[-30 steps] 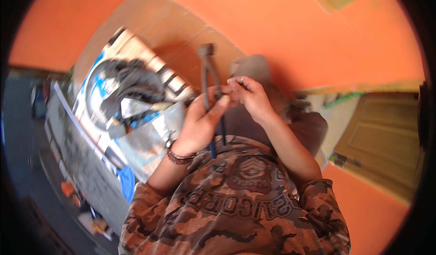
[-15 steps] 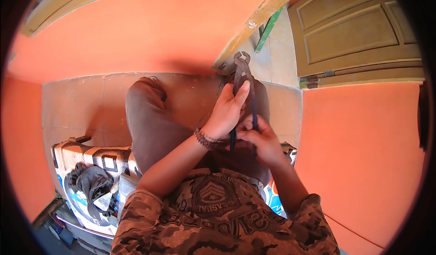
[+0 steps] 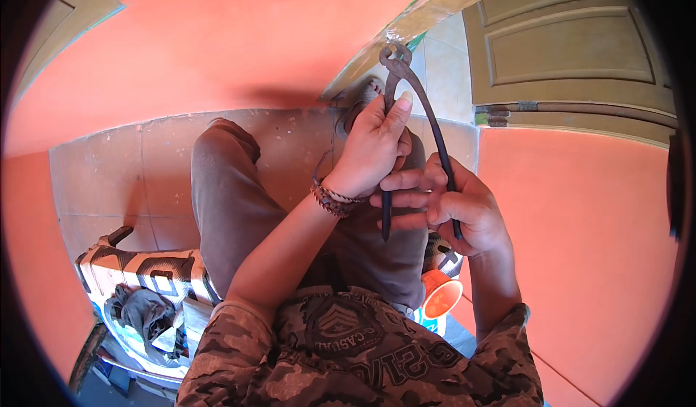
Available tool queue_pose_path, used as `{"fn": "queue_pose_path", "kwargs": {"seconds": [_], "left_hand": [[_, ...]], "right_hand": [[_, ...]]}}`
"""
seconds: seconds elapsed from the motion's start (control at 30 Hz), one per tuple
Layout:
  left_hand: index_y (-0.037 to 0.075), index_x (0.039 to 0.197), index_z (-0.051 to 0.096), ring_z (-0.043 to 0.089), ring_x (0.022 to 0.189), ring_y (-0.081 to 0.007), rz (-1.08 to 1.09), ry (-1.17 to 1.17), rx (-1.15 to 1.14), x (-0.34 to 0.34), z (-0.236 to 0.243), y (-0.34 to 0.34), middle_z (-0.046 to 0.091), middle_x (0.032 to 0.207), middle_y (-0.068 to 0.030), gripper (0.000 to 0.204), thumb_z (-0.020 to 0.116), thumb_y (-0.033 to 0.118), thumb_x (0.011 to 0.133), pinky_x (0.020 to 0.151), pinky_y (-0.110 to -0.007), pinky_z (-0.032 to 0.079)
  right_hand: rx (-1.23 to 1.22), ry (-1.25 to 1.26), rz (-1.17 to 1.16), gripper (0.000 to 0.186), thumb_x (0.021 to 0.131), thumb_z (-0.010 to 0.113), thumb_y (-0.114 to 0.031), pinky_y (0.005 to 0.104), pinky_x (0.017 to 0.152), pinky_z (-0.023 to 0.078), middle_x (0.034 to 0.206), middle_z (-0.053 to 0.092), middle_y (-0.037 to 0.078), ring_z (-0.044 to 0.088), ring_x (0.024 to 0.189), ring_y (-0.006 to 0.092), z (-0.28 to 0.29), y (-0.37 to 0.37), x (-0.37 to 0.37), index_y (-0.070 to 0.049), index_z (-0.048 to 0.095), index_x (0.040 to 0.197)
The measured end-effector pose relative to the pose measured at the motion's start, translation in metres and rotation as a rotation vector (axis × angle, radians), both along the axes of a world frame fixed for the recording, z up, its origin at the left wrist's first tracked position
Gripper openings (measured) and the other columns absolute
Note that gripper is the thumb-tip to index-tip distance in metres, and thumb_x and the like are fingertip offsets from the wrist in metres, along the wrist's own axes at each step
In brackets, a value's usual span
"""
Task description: The person sits on the floor and uses a pair of pliers and a putty knife to scrape and pry at the bottom edge of a wooden door frame. They repeatedly apply pressure and scrape along the same section of the frame near the floor.
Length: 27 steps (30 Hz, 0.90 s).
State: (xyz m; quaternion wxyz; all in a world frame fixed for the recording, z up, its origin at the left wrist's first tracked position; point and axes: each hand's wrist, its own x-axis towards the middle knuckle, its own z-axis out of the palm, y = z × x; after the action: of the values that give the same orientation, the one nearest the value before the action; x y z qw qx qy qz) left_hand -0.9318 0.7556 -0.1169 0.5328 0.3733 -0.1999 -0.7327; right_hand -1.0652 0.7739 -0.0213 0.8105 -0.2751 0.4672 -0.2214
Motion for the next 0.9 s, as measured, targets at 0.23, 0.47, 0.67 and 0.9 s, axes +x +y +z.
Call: {"fn": "queue_pose_path", "kwargs": {"seconds": [0.23,0.47,0.67,0.9], "left_hand": [[0.007,0.091,0.047,0.031,0.044,-0.0036,0.03,0.025,0.01,-0.001,0.003,-0.008,0.04,0.057,0.0022,0.035,0.049,0.041,0.097,0.038,-0.019,0.027],[0.007,0.095,0.045,0.039,0.045,-0.0037,0.028,0.037,0.007,0.003,-0.003,-0.007,0.044,0.057,0.0009,0.031,0.048,0.038,0.097,0.038,-0.02,0.032],[0.006,0.093,0.046,0.039,0.044,-0.0039,0.031,-0.034,-0.041,0.0,-0.013,-0.011,0.045,0.056,0.001,0.03,0.048,0.036,0.098,0.037,-0.021,0.032],[0.006,0.093,0.048,0.035,0.04,-0.0037,0.008,-0.095,-0.021,-0.007,-0.019,-0.014,0.041,0.052,0.0029,0.028,0.047,0.034,0.099,0.036,-0.02,0.029]], "right_hand": [[-0.019,0.02,-0.018,0.029,0.063,0.044,0.011,0.0623,0.086,0.049,0.113,0.053,0.03,0.052,0.109,0.0531,-0.002,-0.008,-0.001,-0.003,0.039,0.088],[-0.015,0.091,0.001,0.031,0.06,0.041,0.011,0.0613,0.089,0.047,0.109,0.053,0.027,0.053,0.11,0.0521,0.0,-0.01,0.007,-0.002,0.04,0.088],[-0.05,0.011,-0.047,0.032,0.059,0.039,0.012,0.0597,0.093,0.046,0.106,0.053,0.025,0.053,0.11,0.0512,-0.014,-0.01,0.002,-0.003,0.039,0.088],[-0.044,-0.046,-0.094,0.026,0.062,0.04,0.009,0.0487,0.091,0.049,0.096,0.05,0.014,0.059,0.103,0.038,-0.027,-0.006,-0.002,-0.007,0.038,0.083]]}}
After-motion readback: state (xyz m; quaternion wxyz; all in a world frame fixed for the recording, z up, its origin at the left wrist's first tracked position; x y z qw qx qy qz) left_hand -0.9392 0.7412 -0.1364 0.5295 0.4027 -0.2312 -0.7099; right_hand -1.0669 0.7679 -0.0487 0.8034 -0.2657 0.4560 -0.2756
